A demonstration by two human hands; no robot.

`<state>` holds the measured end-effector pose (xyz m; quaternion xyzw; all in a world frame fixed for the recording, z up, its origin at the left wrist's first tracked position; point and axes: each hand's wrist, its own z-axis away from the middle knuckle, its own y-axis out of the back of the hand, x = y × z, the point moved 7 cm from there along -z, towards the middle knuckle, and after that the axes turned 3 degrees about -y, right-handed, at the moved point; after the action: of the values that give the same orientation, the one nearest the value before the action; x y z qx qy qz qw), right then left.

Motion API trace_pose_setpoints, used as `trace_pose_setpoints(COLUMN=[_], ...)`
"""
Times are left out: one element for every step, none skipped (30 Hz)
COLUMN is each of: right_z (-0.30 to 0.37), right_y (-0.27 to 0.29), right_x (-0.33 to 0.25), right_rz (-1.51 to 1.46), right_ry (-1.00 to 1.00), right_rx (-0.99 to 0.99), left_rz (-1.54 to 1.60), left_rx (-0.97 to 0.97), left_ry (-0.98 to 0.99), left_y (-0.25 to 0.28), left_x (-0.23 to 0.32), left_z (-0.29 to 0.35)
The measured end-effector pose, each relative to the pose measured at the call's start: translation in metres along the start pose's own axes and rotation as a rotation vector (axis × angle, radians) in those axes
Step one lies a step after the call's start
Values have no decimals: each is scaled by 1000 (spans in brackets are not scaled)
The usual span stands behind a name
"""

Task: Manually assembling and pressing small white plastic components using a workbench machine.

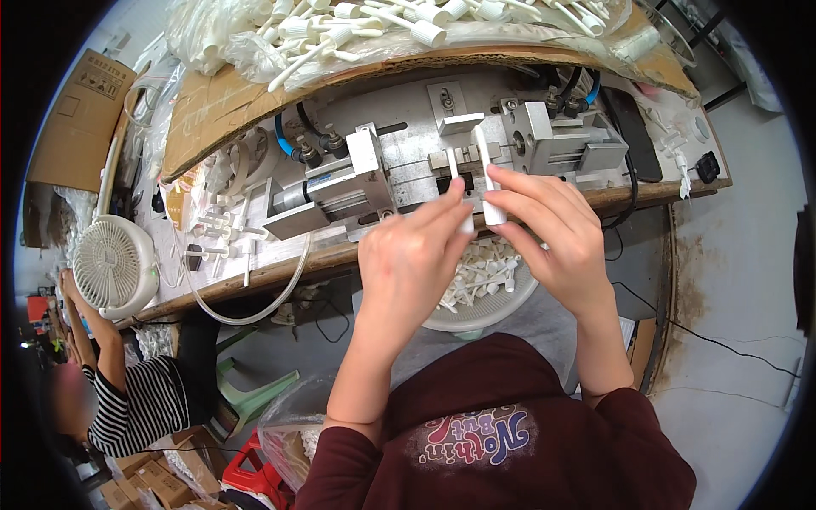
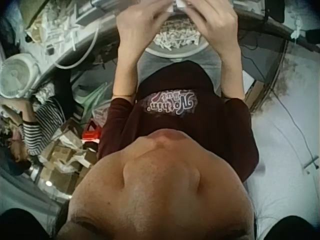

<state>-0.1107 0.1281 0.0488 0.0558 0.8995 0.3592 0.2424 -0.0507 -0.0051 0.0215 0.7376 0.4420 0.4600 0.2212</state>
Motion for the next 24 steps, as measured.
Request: trace_pose_setpoints(right_z=[-1,-3,-4,-3,-1,0,-1,-4,-7,-9,-11,-13,-17,-18,-19,-19,-20,-20,-19,-20,-21,-23,-27,-30], right_y=[-3,-6,-11,-17,-24,-31,-34,-36,-38,-40,-41,-42,-42,-42,-42,-42,-42,-44,-45,-45,-45,-44,-41,-38], right_x=[0,-1,-3,-3,-3,-3,-6,-7,-8,-8,-10,-11,-13,-13,-13,-14,-14,-13,-12,-11,-10,-11,-12,-13], right_rz=[12,24,35,72,109,142,206,239,267,303,314,326,336,330,326,321,304,309,314,318,317,301,285,268], right_ry=[18,35,53,36,19,5,7,1,-1,-9,12,36,65,62,63,63,63,38,13,-11,-17,-5,7,20], right_rx=[-21,-42,-63,-110,-156,-204,-217,-224,-233,-239,-248,-255,-260,-269,-276,-281,-286,-300,-313,-327,-344,-337,-331,-327], left_rz=[6,57,109,160,206,249,292,316,337,362,391,417,440,428,415,400,384,389,394,399,403,410,417,426], left_rx=[-36,-87,-138,-189,-226,-262,-297,-330,-362,-397,-410,-421,-427,-417,-401,-387,-402,-435,-468,-501,-497,-483,-468,-453], left_ry=[-7,-23,-38,-54,-47,-36,-25,-4,22,39,62,85,109,96,79,63,69,96,124,153,140,147,154,162], left_y=[2,1,0,-3,-6,-11,-17,-24,-31,-40,-48,-57,-65,-71,-79,-85,-92,-97,-101,-105,-106,-104,-102,-100], left_x=[3,8,12,15,18,20,21,19,15,12,8,4,1,0,-3,-4,-6,-6,-6,-7,-8,-8,-9,-8], left_z=[7,14,23,31,38,46,53,59,67,75,81,87,91,96,100,105,109,112,114,117,117,118,118,117])
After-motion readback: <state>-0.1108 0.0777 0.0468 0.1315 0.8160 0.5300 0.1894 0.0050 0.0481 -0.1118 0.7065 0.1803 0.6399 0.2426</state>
